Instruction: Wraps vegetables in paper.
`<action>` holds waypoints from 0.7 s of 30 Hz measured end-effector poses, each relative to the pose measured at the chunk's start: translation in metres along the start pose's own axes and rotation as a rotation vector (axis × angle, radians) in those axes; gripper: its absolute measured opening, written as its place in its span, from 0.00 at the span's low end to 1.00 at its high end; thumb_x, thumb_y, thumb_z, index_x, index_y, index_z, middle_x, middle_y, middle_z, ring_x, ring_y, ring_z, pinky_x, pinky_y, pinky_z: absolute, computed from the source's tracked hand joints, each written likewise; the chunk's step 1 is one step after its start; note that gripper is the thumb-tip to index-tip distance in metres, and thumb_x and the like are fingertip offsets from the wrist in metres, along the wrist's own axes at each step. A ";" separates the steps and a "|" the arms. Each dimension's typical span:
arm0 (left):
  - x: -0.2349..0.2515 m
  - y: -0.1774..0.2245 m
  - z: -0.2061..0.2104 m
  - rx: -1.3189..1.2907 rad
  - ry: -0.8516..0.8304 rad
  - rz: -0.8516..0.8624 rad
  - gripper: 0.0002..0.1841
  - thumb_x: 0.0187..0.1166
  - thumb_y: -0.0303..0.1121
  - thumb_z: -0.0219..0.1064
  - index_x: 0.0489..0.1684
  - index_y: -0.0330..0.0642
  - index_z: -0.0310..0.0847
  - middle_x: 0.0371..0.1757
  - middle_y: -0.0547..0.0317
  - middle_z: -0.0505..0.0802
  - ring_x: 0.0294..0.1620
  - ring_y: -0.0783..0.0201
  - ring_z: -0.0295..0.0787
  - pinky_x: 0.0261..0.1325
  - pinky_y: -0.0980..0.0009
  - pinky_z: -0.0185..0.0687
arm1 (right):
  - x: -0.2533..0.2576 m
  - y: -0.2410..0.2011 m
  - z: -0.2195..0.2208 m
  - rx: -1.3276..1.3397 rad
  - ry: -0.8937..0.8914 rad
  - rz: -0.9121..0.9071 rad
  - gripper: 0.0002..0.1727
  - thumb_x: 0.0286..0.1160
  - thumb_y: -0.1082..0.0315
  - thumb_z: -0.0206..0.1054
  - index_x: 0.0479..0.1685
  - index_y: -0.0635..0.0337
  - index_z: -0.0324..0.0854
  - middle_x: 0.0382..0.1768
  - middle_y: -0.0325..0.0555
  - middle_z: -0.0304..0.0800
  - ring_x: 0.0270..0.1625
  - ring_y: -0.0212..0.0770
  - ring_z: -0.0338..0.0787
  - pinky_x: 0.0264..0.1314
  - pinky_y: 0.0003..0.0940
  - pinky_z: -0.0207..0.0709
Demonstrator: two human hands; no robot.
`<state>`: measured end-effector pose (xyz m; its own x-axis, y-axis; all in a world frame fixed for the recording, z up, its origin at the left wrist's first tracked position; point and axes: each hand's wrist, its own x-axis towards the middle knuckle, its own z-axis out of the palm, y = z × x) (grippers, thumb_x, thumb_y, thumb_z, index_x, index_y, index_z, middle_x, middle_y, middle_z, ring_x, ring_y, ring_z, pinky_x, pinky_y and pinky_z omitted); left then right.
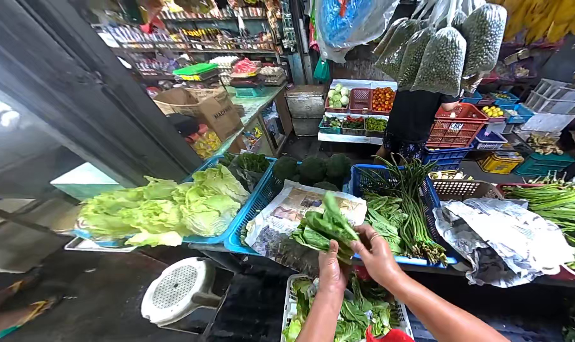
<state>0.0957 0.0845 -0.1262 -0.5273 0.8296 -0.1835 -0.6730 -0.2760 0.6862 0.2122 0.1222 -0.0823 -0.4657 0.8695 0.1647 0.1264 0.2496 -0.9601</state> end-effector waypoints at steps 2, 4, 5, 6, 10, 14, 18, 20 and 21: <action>-0.003 -0.001 0.000 0.004 -0.052 0.032 0.53 0.53 0.59 0.86 0.76 0.36 0.63 0.56 0.48 0.91 0.56 0.62 0.91 0.61 0.61 0.90 | -0.006 0.005 0.011 -0.135 -0.027 -0.039 0.22 0.83 0.59 0.64 0.69 0.62 0.80 0.56 0.49 0.91 0.56 0.38 0.92 0.65 0.38 0.85; -0.008 0.001 0.000 0.031 -0.060 0.057 0.62 0.34 0.66 0.90 0.72 0.36 0.67 0.52 0.50 0.92 0.53 0.63 0.93 0.58 0.62 0.91 | -0.012 0.009 0.017 -0.287 0.024 -0.178 0.20 0.81 0.60 0.66 0.65 0.63 0.84 0.57 0.50 0.92 0.61 0.40 0.91 0.69 0.39 0.83; -0.010 0.001 -0.001 0.043 -0.061 0.069 0.62 0.30 0.65 0.91 0.69 0.36 0.68 0.50 0.51 0.93 0.51 0.64 0.93 0.57 0.63 0.92 | -0.014 0.010 0.020 -0.359 0.067 -0.271 0.18 0.79 0.62 0.68 0.61 0.63 0.86 0.55 0.51 0.93 0.60 0.43 0.91 0.69 0.40 0.84; -0.013 0.002 -0.001 0.050 -0.061 0.079 0.60 0.31 0.63 0.92 0.68 0.36 0.68 0.48 0.52 0.93 0.49 0.64 0.93 0.55 0.64 0.92 | -0.015 0.011 0.022 -0.420 0.106 -0.358 0.16 0.75 0.64 0.70 0.58 0.62 0.87 0.51 0.51 0.93 0.58 0.46 0.92 0.66 0.42 0.85; -0.020 0.013 0.000 0.075 -0.002 0.051 0.25 0.68 0.25 0.72 0.64 0.36 0.67 0.42 0.52 0.92 0.42 0.65 0.93 0.48 0.67 0.92 | -0.021 0.014 0.025 -0.485 0.063 -0.483 0.15 0.69 0.63 0.74 0.53 0.58 0.90 0.44 0.51 0.90 0.52 0.49 0.90 0.59 0.42 0.85; -0.012 0.028 -0.008 0.057 0.073 0.013 0.24 0.69 0.19 0.65 0.66 0.38 0.68 0.44 0.50 0.90 0.41 0.60 0.92 0.45 0.60 0.92 | 0.005 0.016 -0.013 -0.320 -0.223 -0.259 0.18 0.83 0.57 0.65 0.56 0.62 0.89 0.53 0.53 0.91 0.58 0.43 0.90 0.67 0.41 0.82; -0.007 0.042 -0.016 -0.039 0.066 0.025 0.15 0.74 0.21 0.61 0.58 0.38 0.71 0.38 0.48 0.91 0.34 0.55 0.93 0.39 0.55 0.93 | 0.046 0.052 -0.074 -0.902 -0.474 0.162 0.20 0.76 0.65 0.67 0.64 0.63 0.84 0.66 0.62 0.85 0.70 0.62 0.84 0.72 0.65 0.75; -0.005 0.046 -0.017 -0.051 0.066 0.022 0.14 0.76 0.23 0.60 0.58 0.39 0.71 0.39 0.49 0.91 0.34 0.55 0.93 0.39 0.55 0.93 | 0.053 0.076 -0.086 -1.092 -0.594 0.314 0.24 0.69 0.66 0.73 0.64 0.67 0.82 0.67 0.69 0.83 0.73 0.71 0.80 0.69 0.75 0.72; -0.004 0.047 -0.017 -0.054 0.064 0.016 0.14 0.77 0.24 0.60 0.59 0.40 0.71 0.39 0.49 0.91 0.35 0.56 0.92 0.39 0.56 0.93 | 0.054 0.085 -0.088 -1.115 -0.608 0.338 0.25 0.67 0.66 0.74 0.64 0.67 0.82 0.68 0.68 0.82 0.73 0.71 0.80 0.69 0.75 0.72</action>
<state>0.0573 0.0597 -0.1054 -0.5689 0.7928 -0.2186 -0.6903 -0.3159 0.6510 0.2750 0.2275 -0.1347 -0.5488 0.7018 -0.4542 0.8286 0.5288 -0.1839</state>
